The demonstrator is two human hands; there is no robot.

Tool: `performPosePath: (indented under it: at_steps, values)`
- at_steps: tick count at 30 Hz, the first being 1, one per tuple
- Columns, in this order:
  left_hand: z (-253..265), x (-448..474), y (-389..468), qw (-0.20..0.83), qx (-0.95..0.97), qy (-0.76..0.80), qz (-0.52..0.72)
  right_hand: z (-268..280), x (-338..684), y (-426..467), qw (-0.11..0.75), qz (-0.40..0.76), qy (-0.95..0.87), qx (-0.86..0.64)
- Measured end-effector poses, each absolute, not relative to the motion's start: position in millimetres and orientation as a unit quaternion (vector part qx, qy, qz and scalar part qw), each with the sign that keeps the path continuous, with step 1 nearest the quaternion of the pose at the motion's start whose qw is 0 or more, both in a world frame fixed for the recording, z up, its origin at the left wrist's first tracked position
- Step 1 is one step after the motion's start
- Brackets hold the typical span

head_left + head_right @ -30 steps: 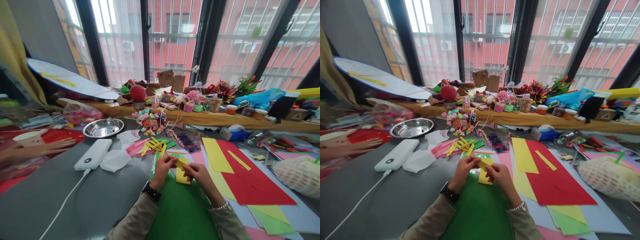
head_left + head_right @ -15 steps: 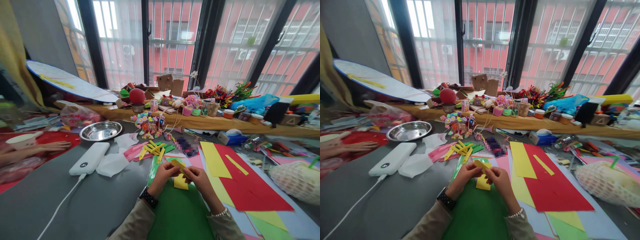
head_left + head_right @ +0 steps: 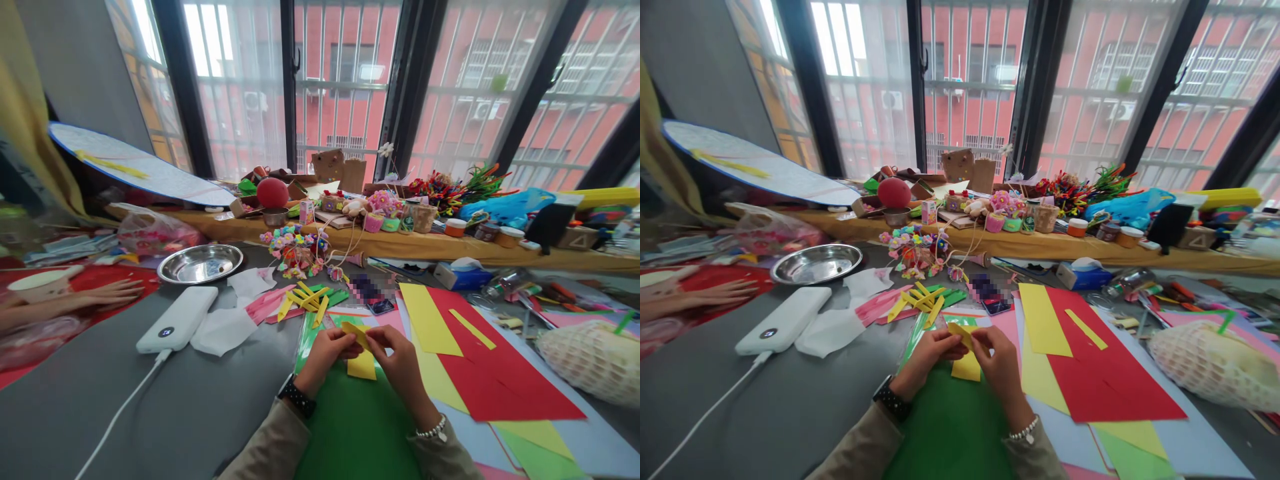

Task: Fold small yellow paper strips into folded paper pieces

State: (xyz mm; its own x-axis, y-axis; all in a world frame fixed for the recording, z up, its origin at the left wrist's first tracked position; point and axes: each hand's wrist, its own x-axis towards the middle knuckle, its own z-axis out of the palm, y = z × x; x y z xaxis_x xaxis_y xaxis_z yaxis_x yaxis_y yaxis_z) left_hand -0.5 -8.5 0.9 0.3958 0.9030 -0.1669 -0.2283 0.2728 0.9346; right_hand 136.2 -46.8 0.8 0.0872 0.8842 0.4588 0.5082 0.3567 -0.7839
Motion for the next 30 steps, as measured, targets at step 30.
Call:
performPosePath:
  at_steps: [30]
  values:
    - [2.1, 0.6, -9.3, 0.71, 0.438, 0.367, 0.411, -9.6, 134.5, -44.7, 0.409, 0.0, -0.76, -0.505]
